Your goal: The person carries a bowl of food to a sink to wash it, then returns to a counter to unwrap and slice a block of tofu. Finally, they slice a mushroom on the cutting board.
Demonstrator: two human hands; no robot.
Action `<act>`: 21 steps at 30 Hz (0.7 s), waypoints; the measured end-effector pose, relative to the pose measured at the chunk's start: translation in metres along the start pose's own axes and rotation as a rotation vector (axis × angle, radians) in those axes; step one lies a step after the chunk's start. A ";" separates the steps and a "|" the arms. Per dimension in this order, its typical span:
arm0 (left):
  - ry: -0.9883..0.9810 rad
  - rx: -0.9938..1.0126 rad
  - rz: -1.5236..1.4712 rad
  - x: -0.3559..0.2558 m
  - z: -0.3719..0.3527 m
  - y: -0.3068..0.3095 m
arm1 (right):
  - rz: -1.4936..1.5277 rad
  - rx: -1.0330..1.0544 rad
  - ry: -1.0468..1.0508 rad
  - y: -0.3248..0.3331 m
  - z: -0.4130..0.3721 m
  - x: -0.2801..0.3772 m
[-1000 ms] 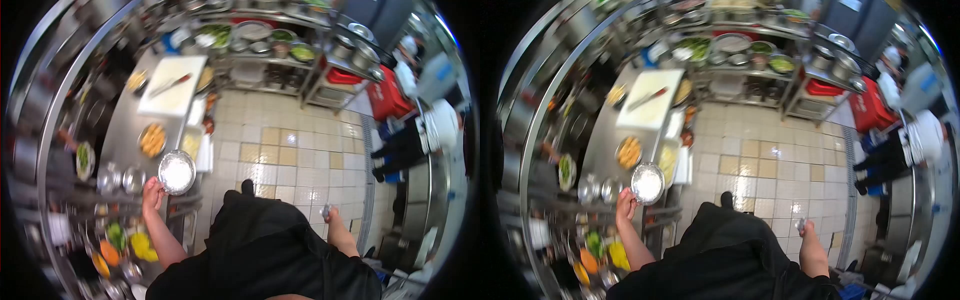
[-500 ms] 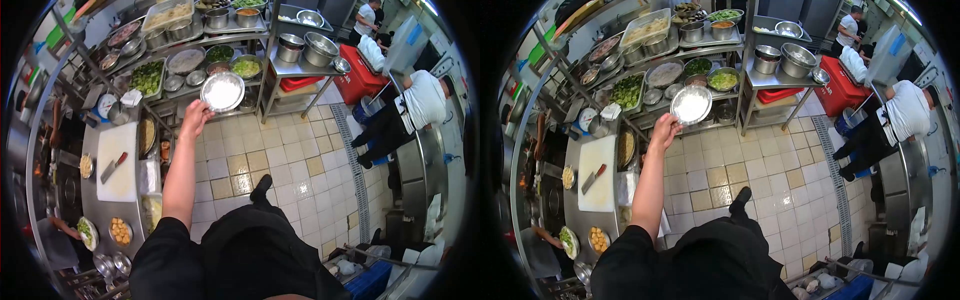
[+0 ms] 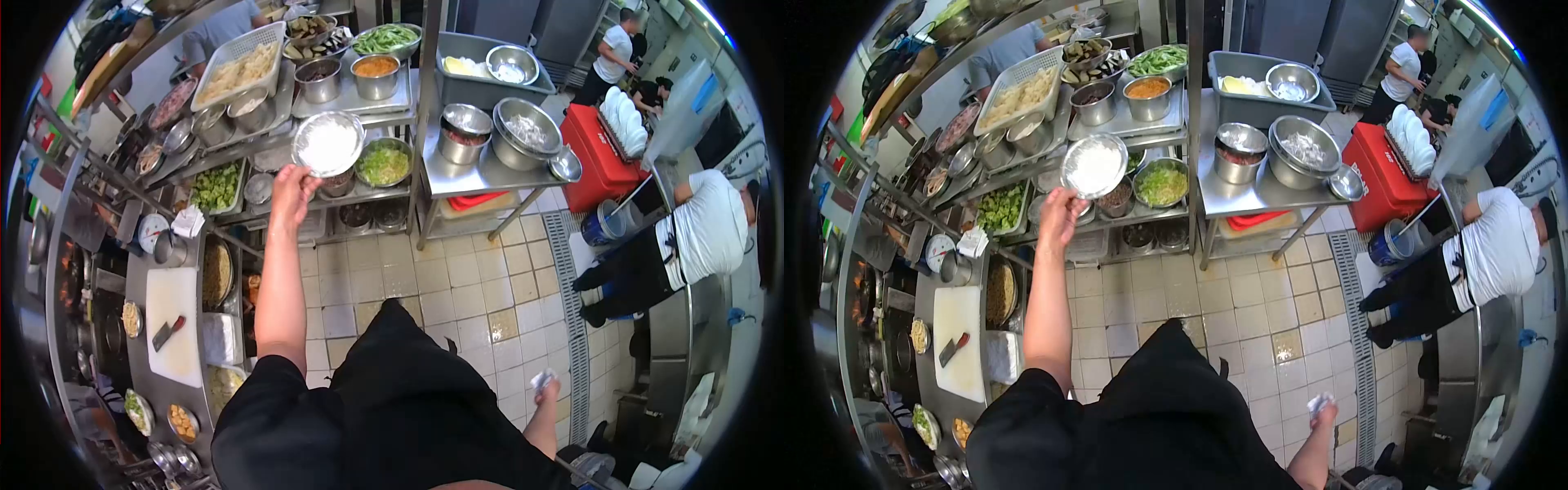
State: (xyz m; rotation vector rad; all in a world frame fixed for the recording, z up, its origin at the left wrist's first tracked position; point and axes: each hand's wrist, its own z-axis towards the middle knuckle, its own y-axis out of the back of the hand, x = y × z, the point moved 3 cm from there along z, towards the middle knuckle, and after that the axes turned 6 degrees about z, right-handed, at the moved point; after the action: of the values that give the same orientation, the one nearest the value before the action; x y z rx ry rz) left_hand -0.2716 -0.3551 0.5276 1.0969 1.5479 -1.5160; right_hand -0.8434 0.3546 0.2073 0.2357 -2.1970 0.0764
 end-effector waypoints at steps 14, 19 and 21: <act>-0.006 -0.396 0.288 -0.137 0.272 0.241 | 0.077 -0.088 -0.446 -0.039 -0.072 -0.049; 0.026 -0.490 0.332 -0.156 0.254 0.206 | 0.071 -0.006 -0.498 -0.024 -0.094 -0.076; -0.071 -0.684 0.463 -0.145 0.217 0.163 | 0.084 0.036 -0.475 -0.016 -0.069 -0.072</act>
State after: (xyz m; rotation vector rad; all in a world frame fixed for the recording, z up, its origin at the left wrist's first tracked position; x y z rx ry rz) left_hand -0.0826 -0.5923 0.5784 0.8894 1.4618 -0.6295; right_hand -0.7438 0.3584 0.1899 0.1954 -2.6801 0.1169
